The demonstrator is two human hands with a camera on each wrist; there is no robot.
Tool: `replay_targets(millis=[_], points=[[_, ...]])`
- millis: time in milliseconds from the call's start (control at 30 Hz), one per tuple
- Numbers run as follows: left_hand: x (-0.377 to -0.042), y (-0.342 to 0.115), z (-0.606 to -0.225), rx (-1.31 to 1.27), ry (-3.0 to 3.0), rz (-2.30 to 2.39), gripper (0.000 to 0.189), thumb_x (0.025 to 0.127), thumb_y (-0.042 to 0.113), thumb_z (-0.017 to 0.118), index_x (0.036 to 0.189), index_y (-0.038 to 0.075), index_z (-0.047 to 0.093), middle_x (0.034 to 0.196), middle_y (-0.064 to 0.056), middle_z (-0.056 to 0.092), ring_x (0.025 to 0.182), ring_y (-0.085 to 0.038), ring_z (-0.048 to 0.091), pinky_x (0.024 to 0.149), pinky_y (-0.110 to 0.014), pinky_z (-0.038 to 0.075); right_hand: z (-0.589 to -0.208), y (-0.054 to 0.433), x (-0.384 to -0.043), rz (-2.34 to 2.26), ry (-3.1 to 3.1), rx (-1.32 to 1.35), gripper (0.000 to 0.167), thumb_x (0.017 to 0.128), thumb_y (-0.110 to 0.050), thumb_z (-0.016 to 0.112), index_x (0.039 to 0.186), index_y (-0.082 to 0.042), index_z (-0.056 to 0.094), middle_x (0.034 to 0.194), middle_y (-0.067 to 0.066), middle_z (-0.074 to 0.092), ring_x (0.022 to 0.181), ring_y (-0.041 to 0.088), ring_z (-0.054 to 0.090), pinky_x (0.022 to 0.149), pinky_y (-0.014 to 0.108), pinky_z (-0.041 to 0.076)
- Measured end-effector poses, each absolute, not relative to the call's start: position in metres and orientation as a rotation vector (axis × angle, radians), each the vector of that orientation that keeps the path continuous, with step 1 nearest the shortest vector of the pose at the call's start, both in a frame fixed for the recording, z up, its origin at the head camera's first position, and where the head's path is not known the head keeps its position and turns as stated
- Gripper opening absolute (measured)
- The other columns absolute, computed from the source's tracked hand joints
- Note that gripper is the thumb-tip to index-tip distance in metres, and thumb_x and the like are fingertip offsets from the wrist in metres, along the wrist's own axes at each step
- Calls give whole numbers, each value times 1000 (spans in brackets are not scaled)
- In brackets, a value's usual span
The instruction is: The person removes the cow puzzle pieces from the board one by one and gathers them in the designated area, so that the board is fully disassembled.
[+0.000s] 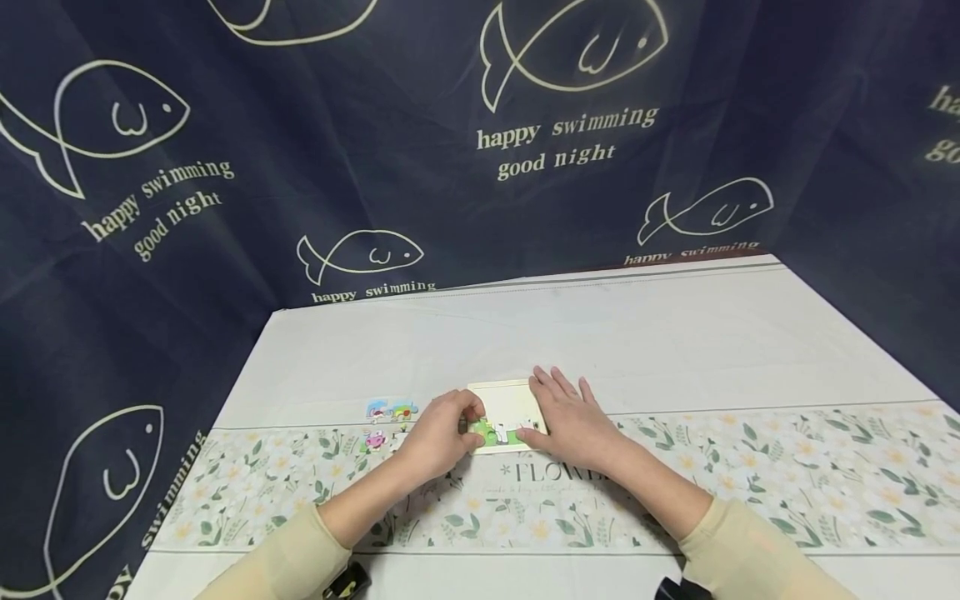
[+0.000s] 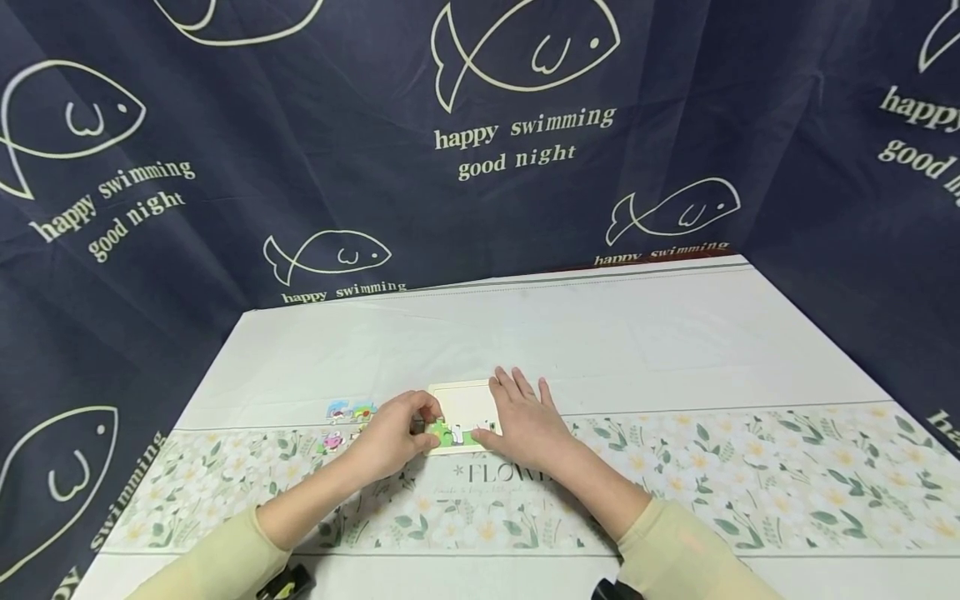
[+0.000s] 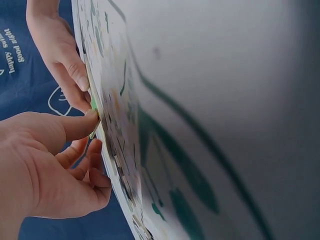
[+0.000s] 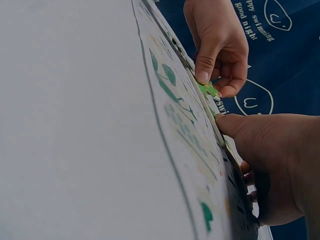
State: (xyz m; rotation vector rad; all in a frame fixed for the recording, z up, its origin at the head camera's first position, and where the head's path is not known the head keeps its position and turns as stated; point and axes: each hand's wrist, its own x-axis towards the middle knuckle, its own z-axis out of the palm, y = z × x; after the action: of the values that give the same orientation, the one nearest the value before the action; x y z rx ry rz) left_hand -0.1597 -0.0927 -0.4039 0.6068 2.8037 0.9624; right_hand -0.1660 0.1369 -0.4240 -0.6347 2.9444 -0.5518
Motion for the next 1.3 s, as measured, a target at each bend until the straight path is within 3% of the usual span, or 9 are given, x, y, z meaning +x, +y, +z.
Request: replay_targets(millis=[233, 467, 1300], points=[[-159, -96, -405, 566, 2782, 1101, 14, 94, 3, 70, 98, 13, 62, 83, 6, 58, 72, -11, 54, 67, -29, 47, -423, 136, -167, -550, 2942, -632, 85, 97, -49, 63, 155, 5, 31, 164, 20, 22, 151, 39, 15, 117, 65, 9], [-160, -107, -408, 478, 2751, 1270, 10, 98, 6, 66, 100, 14, 60, 82, 3, 57, 67, -14, 49, 58, -25, 41, -422, 134, -167, -558, 2937, -649, 84, 98, -48, 63, 155, 5, 31, 164, 20, 21, 152, 39, 14, 117, 65, 9], [-132, -190, -412, 125, 2769, 1337, 12, 98, 2, 65, 101, 13, 62, 82, -3, 58, 69, -19, 49, 59, -28, 41, -423, 137, -165, -571, 2935, -651, 84, 98, -48, 63, 155, 5, 30, 164, 20, 21, 152, 40, 14, 117, 65, 8]])
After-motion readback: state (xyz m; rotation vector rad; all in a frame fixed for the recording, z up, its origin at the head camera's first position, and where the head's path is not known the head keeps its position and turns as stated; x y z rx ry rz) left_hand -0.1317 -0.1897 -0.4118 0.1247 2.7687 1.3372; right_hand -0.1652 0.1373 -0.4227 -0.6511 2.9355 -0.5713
